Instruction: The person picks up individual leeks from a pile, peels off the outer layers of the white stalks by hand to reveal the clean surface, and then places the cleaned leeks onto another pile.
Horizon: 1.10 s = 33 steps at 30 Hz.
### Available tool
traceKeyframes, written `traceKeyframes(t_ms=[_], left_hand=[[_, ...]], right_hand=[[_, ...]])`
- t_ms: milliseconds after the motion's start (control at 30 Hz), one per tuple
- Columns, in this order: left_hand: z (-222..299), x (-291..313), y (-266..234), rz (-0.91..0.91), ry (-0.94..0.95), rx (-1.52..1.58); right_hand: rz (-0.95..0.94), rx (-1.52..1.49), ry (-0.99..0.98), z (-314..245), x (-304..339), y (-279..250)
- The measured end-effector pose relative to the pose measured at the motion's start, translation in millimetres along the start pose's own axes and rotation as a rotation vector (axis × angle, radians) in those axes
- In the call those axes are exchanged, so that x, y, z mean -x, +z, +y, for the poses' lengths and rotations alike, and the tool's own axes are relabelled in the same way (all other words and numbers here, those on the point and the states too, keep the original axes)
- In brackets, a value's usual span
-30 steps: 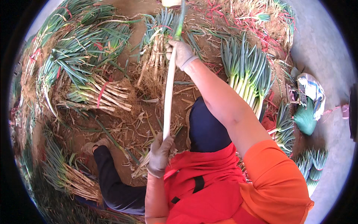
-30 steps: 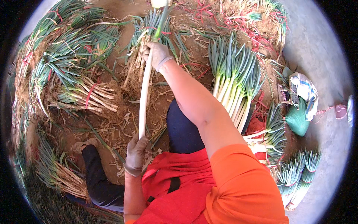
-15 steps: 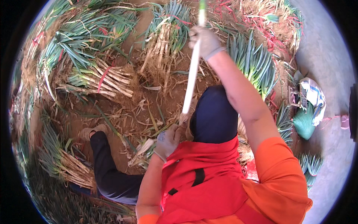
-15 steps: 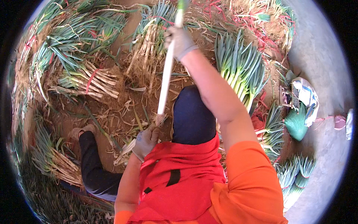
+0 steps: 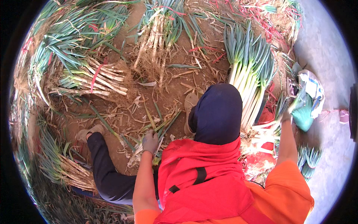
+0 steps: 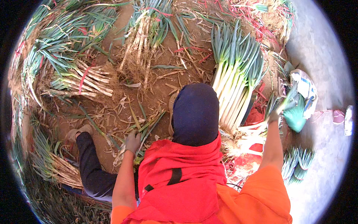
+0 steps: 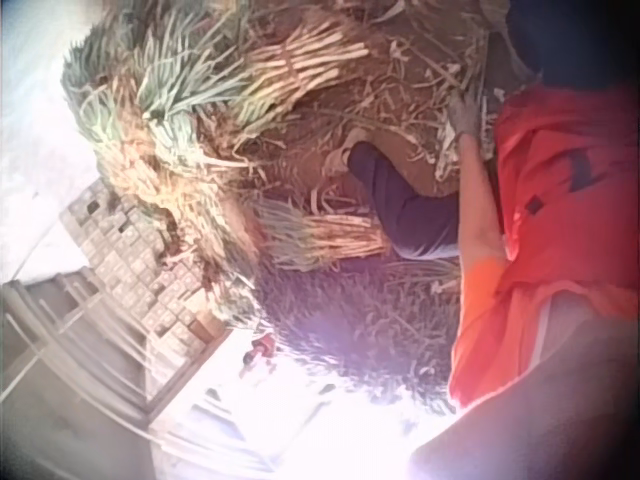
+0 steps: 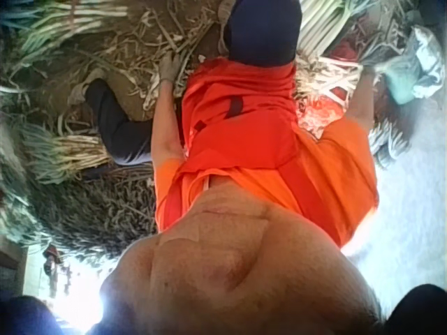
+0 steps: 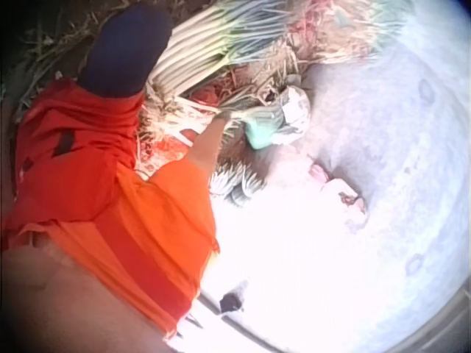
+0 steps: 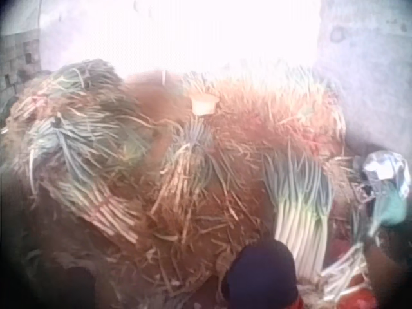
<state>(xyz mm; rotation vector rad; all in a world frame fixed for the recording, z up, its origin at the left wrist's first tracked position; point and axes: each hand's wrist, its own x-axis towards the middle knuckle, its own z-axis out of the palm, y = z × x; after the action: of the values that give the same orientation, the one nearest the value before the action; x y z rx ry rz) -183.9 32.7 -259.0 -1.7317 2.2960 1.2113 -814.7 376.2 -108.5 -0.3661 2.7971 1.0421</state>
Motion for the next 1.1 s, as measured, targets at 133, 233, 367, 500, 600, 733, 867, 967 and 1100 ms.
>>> traceKeyframes(t_ms=[133,233,367,500,600,733,867,967,1100], left_hand=[[5,-25,20,0.028,0.057,0.016],[27,-51,16,0.095,0.100,-0.025],[42,-83,30,0.167,0.104,-0.034],[70,-118,42,0.001,0.048,0.025],[87,-154,37,0.080,0.071,0.017],[104,-208,38,0.167,0.048,-0.084],[138,-236,45,0.043,-0.221,-0.122],[147,-247,43,0.019,-0.300,-0.114],[138,-255,48,-0.005,-0.345,-0.214]], right_hand=[[-0.187,0.110,0.026,27,38,80],[-0.267,-0.550,0.093,20,37,99],[-0.177,-1.676,-0.177,-152,69,-51],[-0.427,-1.554,-0.724,-281,110,-133],[-0.471,-1.453,-0.875,-346,132,-125],[-0.571,-1.318,-0.911,-364,147,-129],[-0.566,-1.313,-0.781,-374,139,-113],[-0.655,-1.378,-0.752,-390,136,-111],[-0.673,-1.442,-0.865,-419,141,-118]])
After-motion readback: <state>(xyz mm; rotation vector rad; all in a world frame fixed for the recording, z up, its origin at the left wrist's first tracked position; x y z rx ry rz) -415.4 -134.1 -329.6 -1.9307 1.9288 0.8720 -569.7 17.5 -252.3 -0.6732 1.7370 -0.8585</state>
